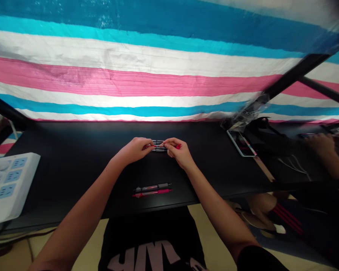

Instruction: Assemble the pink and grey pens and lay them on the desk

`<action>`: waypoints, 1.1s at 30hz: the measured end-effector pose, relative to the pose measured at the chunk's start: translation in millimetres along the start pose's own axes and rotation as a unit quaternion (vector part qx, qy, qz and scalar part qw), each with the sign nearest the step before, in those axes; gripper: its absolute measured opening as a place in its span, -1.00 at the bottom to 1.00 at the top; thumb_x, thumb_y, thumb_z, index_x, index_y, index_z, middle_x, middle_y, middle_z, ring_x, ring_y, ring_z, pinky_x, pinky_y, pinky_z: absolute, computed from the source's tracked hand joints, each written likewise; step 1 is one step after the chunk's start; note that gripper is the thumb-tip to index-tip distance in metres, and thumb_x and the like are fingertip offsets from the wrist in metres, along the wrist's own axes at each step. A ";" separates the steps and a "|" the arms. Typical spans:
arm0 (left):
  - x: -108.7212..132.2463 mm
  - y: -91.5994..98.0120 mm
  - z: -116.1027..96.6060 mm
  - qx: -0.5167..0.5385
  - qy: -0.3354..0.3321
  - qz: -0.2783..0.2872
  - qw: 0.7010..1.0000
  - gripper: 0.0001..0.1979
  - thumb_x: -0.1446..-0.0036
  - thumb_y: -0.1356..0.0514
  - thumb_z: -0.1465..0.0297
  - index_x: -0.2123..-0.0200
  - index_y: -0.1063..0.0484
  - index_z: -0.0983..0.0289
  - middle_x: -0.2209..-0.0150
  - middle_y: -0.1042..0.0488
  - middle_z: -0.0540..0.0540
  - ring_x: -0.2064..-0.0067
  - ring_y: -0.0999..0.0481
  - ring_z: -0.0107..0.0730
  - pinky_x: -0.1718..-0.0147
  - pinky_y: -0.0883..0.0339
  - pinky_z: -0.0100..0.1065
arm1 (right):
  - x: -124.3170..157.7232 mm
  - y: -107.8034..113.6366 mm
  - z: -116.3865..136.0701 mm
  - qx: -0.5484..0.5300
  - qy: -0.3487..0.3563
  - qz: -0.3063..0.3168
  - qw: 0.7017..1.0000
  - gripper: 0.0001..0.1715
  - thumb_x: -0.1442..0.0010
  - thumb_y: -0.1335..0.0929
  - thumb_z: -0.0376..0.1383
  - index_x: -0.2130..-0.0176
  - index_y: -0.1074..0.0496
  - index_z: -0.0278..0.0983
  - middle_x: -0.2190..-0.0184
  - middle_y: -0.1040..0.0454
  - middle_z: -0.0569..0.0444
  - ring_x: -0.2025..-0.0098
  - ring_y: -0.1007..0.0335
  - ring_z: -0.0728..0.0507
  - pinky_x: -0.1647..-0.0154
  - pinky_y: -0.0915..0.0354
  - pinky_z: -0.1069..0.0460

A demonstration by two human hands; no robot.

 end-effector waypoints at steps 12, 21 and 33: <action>0.3 3.3 2.2 -0.011 -0.005 -0.009 1.000 -0.84 -0.29 -0.17 0.38 0.26 -0.55 0.26 0.29 -0.54 0.11 0.27 -0.50 -0.29 0.26 -0.27 -0.33 | -0.7 4.6 -2.9 0.037 0.014 -0.009 0.999 -0.71 -0.04 -0.56 -0.11 0.30 -0.60 -0.26 0.35 -0.62 0.02 0.62 -0.04 0.09 0.62 0.03 0.06; 0.4 -0.1 2.3 -0.012 -0.001 0.009 1.000 -0.76 -0.32 -0.14 0.33 0.25 -0.60 0.28 0.31 -0.58 0.14 0.29 -0.51 -0.29 0.28 -0.25 -0.34 | 2.4 3.7 -1.9 0.112 0.033 0.003 0.993 -0.71 -0.08 -0.55 -0.11 0.28 -0.63 -0.26 0.41 -0.55 0.04 0.57 -0.16 0.03 0.59 -0.06 0.07; 2.1 -1.6 -4.8 -0.001 0.007 0.019 1.000 -0.76 -0.33 -0.14 0.29 0.22 -0.60 0.24 0.42 -0.56 0.07 0.42 -0.45 -0.36 0.38 -0.16 -0.36 | -2.0 19.3 7.9 -0.073 0.033 -0.066 0.995 -0.41 -0.24 -0.35 0.20 0.25 -0.58 -0.25 0.47 -0.47 0.05 0.45 -0.39 -0.08 0.39 -0.33 -0.01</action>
Point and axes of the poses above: each hand's wrist, its own x-axis away from the middle knuckle, its own y-axis out of the back of the hand, z = x × y, the point moved 10 cm from there along -x, towards the middle knuckle
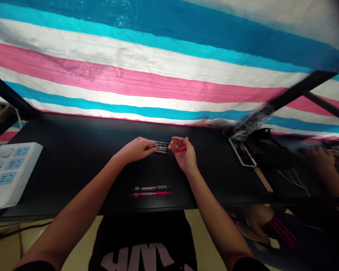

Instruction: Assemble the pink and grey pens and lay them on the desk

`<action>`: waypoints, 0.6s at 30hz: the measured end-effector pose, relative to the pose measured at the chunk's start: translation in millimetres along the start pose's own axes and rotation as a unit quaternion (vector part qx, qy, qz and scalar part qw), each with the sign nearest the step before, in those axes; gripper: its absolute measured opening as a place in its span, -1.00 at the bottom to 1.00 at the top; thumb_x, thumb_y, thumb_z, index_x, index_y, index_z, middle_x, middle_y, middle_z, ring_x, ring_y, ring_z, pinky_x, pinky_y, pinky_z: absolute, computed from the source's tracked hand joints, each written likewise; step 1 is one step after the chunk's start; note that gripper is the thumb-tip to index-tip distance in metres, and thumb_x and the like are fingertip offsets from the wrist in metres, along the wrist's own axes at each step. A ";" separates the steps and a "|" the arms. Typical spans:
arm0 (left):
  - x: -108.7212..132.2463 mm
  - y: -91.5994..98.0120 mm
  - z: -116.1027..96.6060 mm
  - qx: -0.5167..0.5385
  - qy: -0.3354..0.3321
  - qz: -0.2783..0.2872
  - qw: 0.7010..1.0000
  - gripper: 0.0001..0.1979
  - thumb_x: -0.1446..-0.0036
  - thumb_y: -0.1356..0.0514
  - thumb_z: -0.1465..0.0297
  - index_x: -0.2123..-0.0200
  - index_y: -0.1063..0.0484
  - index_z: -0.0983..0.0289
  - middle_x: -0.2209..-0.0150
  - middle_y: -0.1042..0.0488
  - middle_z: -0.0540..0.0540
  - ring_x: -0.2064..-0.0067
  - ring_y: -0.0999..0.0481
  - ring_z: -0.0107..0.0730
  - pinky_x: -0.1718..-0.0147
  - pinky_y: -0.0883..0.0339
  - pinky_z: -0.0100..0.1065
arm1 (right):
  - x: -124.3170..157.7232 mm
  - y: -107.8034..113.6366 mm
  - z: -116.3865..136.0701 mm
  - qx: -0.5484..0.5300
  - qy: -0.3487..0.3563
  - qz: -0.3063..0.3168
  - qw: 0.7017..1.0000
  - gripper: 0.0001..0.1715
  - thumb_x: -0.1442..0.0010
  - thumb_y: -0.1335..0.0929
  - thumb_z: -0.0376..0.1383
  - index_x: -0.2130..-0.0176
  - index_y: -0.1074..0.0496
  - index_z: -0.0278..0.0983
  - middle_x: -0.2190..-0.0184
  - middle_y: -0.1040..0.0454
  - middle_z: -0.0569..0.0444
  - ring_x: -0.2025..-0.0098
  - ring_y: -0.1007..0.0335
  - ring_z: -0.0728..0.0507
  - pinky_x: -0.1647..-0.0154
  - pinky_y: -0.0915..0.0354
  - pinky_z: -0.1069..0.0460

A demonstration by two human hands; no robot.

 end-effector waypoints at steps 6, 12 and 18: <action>1.8 -1.4 -1.2 -0.018 0.004 0.000 1.000 -0.67 -0.36 -0.11 0.21 0.35 -0.54 0.24 0.52 -0.45 0.03 0.48 -0.39 -0.38 0.43 -0.08 -0.35 | 2.9 3.1 -2.2 0.054 -0.006 -0.009 0.998 -0.16 -0.23 -0.24 0.37 0.45 -0.55 -0.28 0.72 -0.16 0.17 0.68 -0.08 0.00 0.60 -0.08 0.01; 1.7 -1.7 -2.8 -0.019 -0.001 0.002 1.000 -0.67 -0.37 -0.10 0.21 0.36 -0.52 0.24 0.50 -0.47 0.05 0.47 -0.38 -0.39 0.43 -0.07 -0.35 | 5.3 -2.5 2.6 0.051 0.019 0.004 0.999 -0.20 -0.20 -0.29 0.36 0.43 -0.58 -0.28 0.60 -0.36 0.06 0.54 -0.34 -0.08 0.45 -0.27 -0.03; 0.8 -2.7 -5.9 -0.025 -0.006 0.007 1.000 -0.68 -0.37 -0.09 0.23 0.33 -0.54 0.26 0.49 -0.48 0.05 0.46 -0.39 -0.40 0.43 -0.06 -0.37 | 5.6 -7.5 -1.4 0.056 0.012 0.027 0.998 -0.19 -0.19 -0.28 0.37 0.41 -0.60 -0.28 0.59 -0.40 0.06 0.52 -0.35 -0.08 0.40 -0.30 -0.02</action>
Point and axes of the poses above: each hand's wrist, its own x-axis away from the middle knuckle, its own y-axis out of the back of the hand, z = x × y, the point moved 10 cm from there along -x, towards the middle knuckle
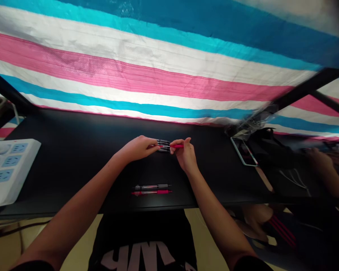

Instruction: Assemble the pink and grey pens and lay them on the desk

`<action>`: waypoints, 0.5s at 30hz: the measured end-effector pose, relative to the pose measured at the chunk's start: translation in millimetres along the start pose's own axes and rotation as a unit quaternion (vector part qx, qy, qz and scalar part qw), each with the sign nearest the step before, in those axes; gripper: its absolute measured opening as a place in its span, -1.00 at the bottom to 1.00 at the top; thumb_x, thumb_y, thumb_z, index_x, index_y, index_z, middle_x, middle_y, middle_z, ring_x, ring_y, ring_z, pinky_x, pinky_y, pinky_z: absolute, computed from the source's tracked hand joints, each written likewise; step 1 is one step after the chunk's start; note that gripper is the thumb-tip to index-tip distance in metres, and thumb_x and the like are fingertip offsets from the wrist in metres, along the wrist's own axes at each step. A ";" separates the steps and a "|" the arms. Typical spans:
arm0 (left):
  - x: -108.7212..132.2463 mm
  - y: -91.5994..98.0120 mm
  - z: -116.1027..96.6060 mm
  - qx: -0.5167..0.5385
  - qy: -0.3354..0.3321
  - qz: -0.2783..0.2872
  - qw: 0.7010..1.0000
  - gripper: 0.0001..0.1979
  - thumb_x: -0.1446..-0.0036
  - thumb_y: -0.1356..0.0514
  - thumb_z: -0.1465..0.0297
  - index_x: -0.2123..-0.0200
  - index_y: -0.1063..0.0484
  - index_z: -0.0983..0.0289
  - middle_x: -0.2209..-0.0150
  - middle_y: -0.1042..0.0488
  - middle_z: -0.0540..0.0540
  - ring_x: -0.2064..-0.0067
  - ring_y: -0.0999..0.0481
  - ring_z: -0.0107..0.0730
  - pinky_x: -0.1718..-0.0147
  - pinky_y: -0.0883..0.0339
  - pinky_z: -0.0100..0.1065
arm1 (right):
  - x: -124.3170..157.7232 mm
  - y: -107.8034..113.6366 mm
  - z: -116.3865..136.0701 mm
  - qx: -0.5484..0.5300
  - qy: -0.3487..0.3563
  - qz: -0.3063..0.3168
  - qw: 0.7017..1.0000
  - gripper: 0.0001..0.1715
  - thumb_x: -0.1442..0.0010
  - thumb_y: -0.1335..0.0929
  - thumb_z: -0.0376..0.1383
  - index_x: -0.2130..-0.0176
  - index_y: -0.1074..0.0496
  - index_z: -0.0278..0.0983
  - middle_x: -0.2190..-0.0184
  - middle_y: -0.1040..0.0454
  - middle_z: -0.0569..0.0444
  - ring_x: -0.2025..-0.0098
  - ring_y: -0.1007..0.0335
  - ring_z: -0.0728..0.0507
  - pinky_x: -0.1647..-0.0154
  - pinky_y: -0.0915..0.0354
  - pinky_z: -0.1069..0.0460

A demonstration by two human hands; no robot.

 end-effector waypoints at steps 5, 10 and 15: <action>-1.1 -2.9 -0.3 -0.009 -0.001 0.006 1.000 -0.69 -0.36 -0.11 0.25 0.36 -0.51 0.27 0.47 -0.48 0.04 0.45 -0.39 -0.41 0.43 -0.06 -0.37 | 0.7 -3.4 -1.0 0.005 -0.003 0.013 1.000 -0.20 -0.19 -0.30 0.36 0.42 -0.61 -0.27 0.61 -0.40 0.06 0.52 -0.35 -0.08 0.40 -0.30 -0.01; -1.0 0.4 4.5 -0.003 0.013 -0.001 1.000 -0.70 -0.35 -0.12 0.24 0.36 -0.52 0.27 0.49 -0.47 0.03 0.48 -0.36 -0.42 0.44 -0.05 -0.37 | -0.3 0.9 1.7 -0.015 0.004 -0.002 1.000 -0.21 -0.20 -0.29 0.36 0.42 -0.60 -0.26 0.62 -0.39 0.06 0.53 -0.34 -0.08 0.41 -0.30 -0.01; -0.1 6.2 8.0 -0.005 0.022 -0.012 1.000 -0.70 -0.34 -0.13 0.26 0.38 -0.53 0.27 0.51 -0.46 0.02 0.49 -0.34 -0.43 0.45 -0.04 -0.37 | -1.4 -0.9 1.8 -0.011 0.010 0.005 1.000 -0.24 -0.19 -0.33 0.33 0.41 -0.62 -0.27 0.60 -0.42 0.05 0.52 -0.35 -0.08 0.40 -0.32 -0.01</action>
Point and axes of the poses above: each hand's wrist, its own x-axis away from the middle knuckle, its own y-axis out of the back of the hand, z = x × y, the point moved 10 cm from there along -x, towards the middle knuckle
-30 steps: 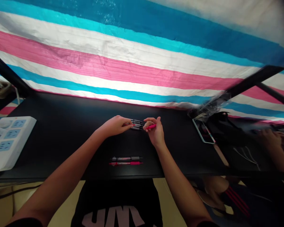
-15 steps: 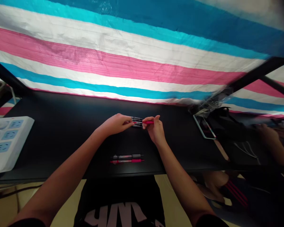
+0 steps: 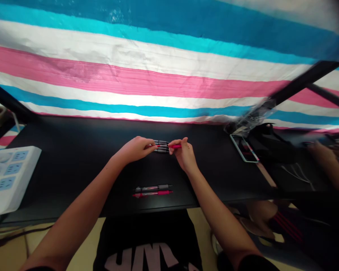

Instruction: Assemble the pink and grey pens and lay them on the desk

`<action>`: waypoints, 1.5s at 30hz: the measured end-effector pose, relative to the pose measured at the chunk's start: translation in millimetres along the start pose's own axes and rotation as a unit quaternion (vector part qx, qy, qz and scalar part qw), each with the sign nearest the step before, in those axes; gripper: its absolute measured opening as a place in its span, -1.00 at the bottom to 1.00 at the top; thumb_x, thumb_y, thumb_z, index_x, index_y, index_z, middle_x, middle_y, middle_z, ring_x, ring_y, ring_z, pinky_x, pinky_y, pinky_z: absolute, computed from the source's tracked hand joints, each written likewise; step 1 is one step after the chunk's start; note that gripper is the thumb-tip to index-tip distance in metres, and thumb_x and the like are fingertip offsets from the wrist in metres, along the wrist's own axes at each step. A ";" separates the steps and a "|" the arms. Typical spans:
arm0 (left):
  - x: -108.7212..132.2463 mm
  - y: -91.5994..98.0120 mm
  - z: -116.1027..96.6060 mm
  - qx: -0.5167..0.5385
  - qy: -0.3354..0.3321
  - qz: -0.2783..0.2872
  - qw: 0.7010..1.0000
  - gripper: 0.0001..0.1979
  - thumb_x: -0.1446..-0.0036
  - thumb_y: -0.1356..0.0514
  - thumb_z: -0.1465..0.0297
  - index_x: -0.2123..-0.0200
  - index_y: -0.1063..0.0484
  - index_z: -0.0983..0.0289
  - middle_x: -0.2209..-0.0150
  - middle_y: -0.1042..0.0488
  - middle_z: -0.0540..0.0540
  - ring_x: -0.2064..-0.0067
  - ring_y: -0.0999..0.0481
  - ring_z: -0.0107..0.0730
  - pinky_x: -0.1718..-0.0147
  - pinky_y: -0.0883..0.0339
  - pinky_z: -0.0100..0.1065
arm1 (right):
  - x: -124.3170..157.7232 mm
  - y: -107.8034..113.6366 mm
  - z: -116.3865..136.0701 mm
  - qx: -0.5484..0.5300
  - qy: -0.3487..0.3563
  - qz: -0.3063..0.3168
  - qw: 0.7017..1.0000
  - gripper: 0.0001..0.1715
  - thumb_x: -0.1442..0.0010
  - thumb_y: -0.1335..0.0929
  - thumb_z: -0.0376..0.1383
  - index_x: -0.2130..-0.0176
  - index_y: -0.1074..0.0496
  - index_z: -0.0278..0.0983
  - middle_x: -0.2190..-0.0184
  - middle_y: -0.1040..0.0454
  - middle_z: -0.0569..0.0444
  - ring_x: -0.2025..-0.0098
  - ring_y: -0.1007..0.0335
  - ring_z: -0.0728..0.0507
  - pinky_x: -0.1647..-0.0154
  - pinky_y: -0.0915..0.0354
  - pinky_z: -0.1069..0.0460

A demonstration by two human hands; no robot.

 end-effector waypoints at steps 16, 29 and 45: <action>-1.6 -10.2 -9.4 -0.045 -0.020 -0.013 0.999 -0.66 -0.32 -0.18 0.20 0.44 -0.50 0.26 0.53 -0.47 0.03 0.53 -0.32 -0.43 0.48 -0.02 -0.37 | 8.1 -29.3 -24.8 0.061 -0.055 0.127 0.988 -0.56 -0.28 -0.42 0.06 0.18 -0.64 -0.24 0.48 -0.52 0.08 0.41 -0.41 -0.07 0.31 -0.32 0.01; 0.2 12.4 0.0 0.036 -0.031 -0.061 0.997 -0.81 -0.29 -0.16 0.34 0.17 -0.55 0.29 0.36 -0.56 0.09 0.35 -0.51 -0.35 0.34 -0.27 -0.36 | 0.6 -4.4 -6.1 -0.020 -0.062 0.043 0.997 -0.65 -0.14 -0.54 -0.03 0.30 -0.61 -0.27 0.27 -0.67 -0.03 0.24 -0.64 -0.15 0.18 -0.46 -0.01; 0.9 25.9 6.6 0.146 -0.011 -0.130 0.981 -0.70 -0.23 -0.15 0.48 -0.04 -0.38 0.29 0.24 -0.56 0.09 0.35 -0.47 -0.43 0.30 -0.35 -0.36 | 1.3 -2.2 -7.1 -0.021 -0.079 0.028 0.996 -0.62 0.00 -0.60 -0.13 0.20 -0.57 -0.22 0.41 -0.57 0.13 0.41 -0.49 -0.04 0.27 -0.42 0.01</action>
Point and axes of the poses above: each hand's wrist, its own x-axis away from the middle knuckle, its own y-axis out of the back of the hand, z = x × y, the point moved 10 cm from there along -x, towards the middle knuckle
